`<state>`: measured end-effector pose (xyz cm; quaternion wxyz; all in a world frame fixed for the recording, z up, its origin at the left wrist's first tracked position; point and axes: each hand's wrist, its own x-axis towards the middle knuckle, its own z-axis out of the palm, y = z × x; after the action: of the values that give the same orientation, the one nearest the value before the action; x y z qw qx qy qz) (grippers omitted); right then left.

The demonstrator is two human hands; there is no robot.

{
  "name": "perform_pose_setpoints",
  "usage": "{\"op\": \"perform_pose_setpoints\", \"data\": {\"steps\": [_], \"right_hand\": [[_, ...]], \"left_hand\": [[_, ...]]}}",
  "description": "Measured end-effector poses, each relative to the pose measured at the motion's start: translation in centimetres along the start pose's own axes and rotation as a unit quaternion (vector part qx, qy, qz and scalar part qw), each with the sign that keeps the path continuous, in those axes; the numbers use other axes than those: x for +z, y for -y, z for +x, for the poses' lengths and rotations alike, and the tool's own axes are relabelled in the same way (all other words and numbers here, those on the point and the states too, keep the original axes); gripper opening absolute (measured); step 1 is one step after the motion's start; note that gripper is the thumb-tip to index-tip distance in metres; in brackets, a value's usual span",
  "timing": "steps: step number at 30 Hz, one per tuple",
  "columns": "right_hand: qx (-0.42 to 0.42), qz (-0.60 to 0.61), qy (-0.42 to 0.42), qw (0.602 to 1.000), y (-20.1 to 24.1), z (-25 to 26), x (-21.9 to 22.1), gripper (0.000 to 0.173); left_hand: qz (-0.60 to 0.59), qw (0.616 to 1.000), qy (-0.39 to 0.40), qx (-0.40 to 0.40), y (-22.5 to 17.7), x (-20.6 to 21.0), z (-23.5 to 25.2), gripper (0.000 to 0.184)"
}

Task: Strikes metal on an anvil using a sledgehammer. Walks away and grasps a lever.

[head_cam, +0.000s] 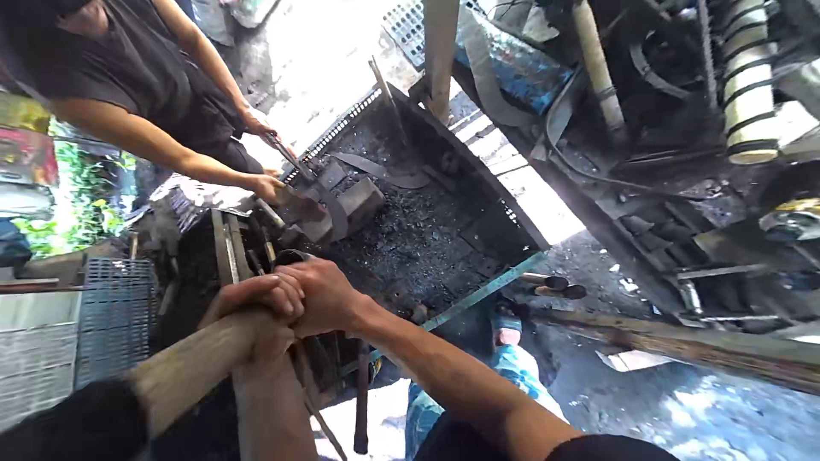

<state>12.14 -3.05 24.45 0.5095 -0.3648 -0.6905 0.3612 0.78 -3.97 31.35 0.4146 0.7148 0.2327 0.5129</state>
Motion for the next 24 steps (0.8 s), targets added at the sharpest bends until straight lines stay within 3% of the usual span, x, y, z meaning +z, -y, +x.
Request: {"op": "perform_pose_setpoints", "data": {"steps": [2,4,6,8,9,10,11,13,16,19,21,22,24], "right_hand": [[-0.076,-0.008,-0.049,0.996,-0.7,3.2,-0.3,0.041],[-0.038,-0.017,-0.055,0.998,-5.9,2.8,0.6,0.044],[0.154,0.004,0.000,0.988,-14.2,-3.9,3.5,0.046],[0.369,0.058,0.058,0.926,-21.1,-11.9,6.4,0.039],[0.438,0.072,0.069,0.893,-22.3,-14.0,7.1,0.032],[0.462,0.056,0.092,0.881,-22.2,-14.3,6.5,0.036],[0.435,0.024,0.106,0.894,-20.6,-13.3,5.0,0.041],[0.313,-0.011,0.099,0.945,-13.9,-10.5,2.6,0.045],[0.133,0.001,0.036,0.990,-3.7,-4.5,0.1,0.039],[-0.040,0.018,-0.047,0.998,1.5,1.2,-1.7,0.033],[-0.086,0.005,-0.082,0.993,-0.1,3.9,-2.0,0.037],[-0.062,0.003,-0.081,0.995,-2.7,3.7,-1.5,0.040],[0.090,0.000,-0.030,0.996,-11.0,-0.9,1.2,0.042]], "left_hand": [[0.041,0.998,0.014,0.037,0.1,-0.3,2.7,0.044],[0.022,0.999,-0.024,0.002,5.9,0.1,2.1,0.044],[0.008,0.985,-0.101,-0.140,16.6,1.0,-5.1,0.043],[-0.003,0.930,-0.171,-0.325,26.2,3.0,-13.2,0.031],[-0.005,0.902,-0.195,-0.386,28.2,3.7,-15.2,0.030],[-0.021,0.892,-0.212,-0.398,28.3,4.2,-15.3,0.028],[-0.045,0.906,-0.210,-0.365,26.3,4.4,-13.9,0.027],[-0.073,0.948,-0.195,-0.241,17.7,4.2,-10.3,0.030],[-0.037,0.993,-0.090,-0.072,5.2,2.9,-3.5,0.040],[0.053,0.998,-0.010,0.034,-1.3,1.7,1.9,0.045],[0.076,0.995,-0.002,0.070,0.1,1.1,4.3,0.046],[0.070,0.996,-0.015,0.061,3.1,1.1,4.0,0.048],[0.044,0.995,-0.081,-0.049,13.0,1.4,-1.3,0.045]]}}
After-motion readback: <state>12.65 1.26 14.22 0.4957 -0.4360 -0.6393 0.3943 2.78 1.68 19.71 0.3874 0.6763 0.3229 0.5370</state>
